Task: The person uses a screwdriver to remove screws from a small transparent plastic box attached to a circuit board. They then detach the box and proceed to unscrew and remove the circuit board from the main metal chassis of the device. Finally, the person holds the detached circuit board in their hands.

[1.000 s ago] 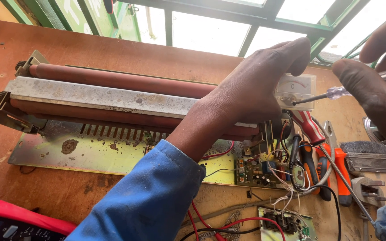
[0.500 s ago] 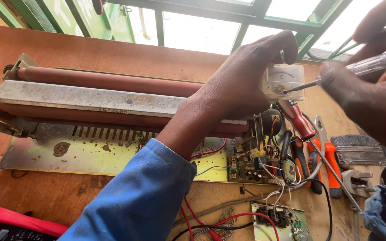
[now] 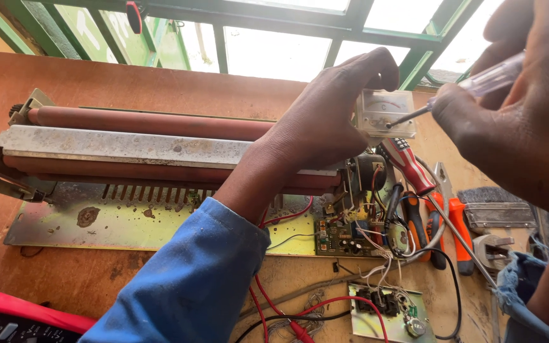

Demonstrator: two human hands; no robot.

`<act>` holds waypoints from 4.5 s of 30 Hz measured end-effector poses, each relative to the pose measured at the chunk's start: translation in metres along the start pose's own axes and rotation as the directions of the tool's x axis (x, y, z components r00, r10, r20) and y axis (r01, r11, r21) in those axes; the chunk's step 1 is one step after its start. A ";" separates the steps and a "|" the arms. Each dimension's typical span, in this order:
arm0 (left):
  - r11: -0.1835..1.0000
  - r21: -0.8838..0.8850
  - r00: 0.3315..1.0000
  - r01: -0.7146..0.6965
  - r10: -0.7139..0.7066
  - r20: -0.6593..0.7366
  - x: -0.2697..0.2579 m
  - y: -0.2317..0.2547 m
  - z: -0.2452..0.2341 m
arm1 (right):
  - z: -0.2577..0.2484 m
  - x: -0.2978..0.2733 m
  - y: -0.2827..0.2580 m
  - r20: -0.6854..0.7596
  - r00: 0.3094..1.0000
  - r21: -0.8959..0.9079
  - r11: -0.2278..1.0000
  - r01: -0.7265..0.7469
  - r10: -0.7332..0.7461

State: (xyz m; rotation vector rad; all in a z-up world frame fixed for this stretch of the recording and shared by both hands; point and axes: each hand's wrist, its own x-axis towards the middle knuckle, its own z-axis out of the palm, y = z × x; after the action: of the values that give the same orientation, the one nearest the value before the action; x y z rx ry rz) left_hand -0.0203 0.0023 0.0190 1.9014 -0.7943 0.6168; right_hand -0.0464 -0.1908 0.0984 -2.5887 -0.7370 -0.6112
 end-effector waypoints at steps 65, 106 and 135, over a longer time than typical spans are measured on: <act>0.992 0.128 0.985 -0.015 0.037 -0.170 -0.009 0.062 0.004 | -0.066 -0.065 -0.023 0.276 0.723 0.068 0.738 -0.671 0.633; 0.956 0.163 0.947 -0.243 0.197 0.254 -0.128 0.171 0.081 | -0.013 -0.033 0.046 0.500 0.722 0.282 0.698 -0.658 0.479; 0.867 0.496 0.995 0.041 -0.081 0.059 -0.139 0.111 0.071 | 0.058 -0.094 0.052 0.395 0.918 0.563 0.796 -0.224 -0.021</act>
State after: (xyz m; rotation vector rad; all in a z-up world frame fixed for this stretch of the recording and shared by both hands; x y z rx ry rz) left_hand -0.1889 -0.0625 -0.0445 2.4228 -0.6600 0.7641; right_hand -0.0721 -0.2431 -0.0091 -2.1266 -0.7443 0.1760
